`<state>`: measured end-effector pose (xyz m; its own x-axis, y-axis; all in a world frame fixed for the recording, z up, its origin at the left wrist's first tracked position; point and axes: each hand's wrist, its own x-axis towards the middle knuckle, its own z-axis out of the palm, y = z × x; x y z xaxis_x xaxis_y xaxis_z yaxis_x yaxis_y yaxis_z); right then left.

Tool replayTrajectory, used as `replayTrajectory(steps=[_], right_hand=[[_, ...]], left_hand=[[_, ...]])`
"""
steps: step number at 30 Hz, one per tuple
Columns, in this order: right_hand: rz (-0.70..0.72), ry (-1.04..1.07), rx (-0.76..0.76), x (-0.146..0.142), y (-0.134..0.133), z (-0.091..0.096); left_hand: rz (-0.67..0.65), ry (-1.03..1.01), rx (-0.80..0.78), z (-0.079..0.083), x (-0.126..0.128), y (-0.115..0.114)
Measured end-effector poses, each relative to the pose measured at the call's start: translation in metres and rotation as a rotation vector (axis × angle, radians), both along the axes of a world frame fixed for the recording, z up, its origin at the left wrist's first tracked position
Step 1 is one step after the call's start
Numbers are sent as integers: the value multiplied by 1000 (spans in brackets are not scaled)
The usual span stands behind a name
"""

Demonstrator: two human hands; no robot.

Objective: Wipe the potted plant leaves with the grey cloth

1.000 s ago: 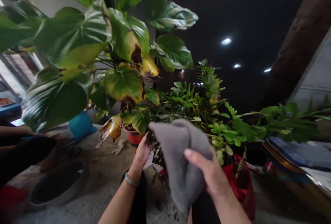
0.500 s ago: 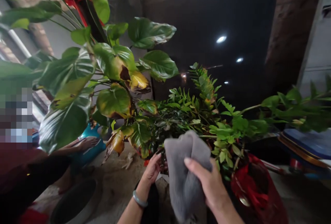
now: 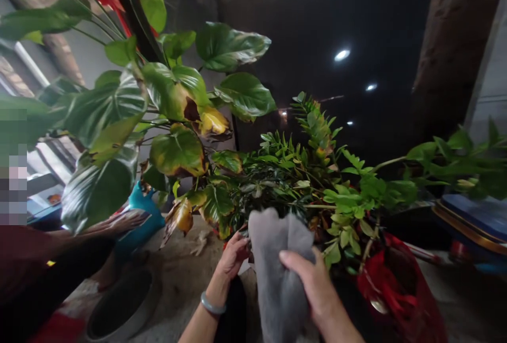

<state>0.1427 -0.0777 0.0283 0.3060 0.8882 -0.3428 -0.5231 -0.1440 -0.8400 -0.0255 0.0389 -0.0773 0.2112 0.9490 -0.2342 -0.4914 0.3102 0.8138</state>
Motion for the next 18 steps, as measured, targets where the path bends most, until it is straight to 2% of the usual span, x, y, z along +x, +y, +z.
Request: replayTrajectory(steps=[3, 5, 7, 9, 11, 12, 13, 15, 18], right_hand=[[-226, 1, 153, 21, 34, 38], [-244, 77, 108, 23, 51, 38], [-71, 163, -74, 13, 51, 15], [135, 190, -259, -3, 32, -18], [171, 131, -293, -15, 6, -42], [174, 100, -255, -18, -4, -45], [143, 72, -205, -17, -10, -41], [23, 19, -66, -8, -7, -18], [-222, -6, 112, 13, 27, 27]], left_hand=[[-25, 43, -9, 4, 0, -3], [-36, 65, -28, 4, -1, -3], [-43, 74, -47, 3, -2, -1], [-47, 74, -63, 0, -4, 3], [-36, 58, -73, -2, -5, 6], [-25, 46, -77, -2, -5, 7], [-14, 33, -80, -2, -5, 7], [-13, 5, -77, -1, -5, 8], [-36, -27, -67, 1, -4, 6]])
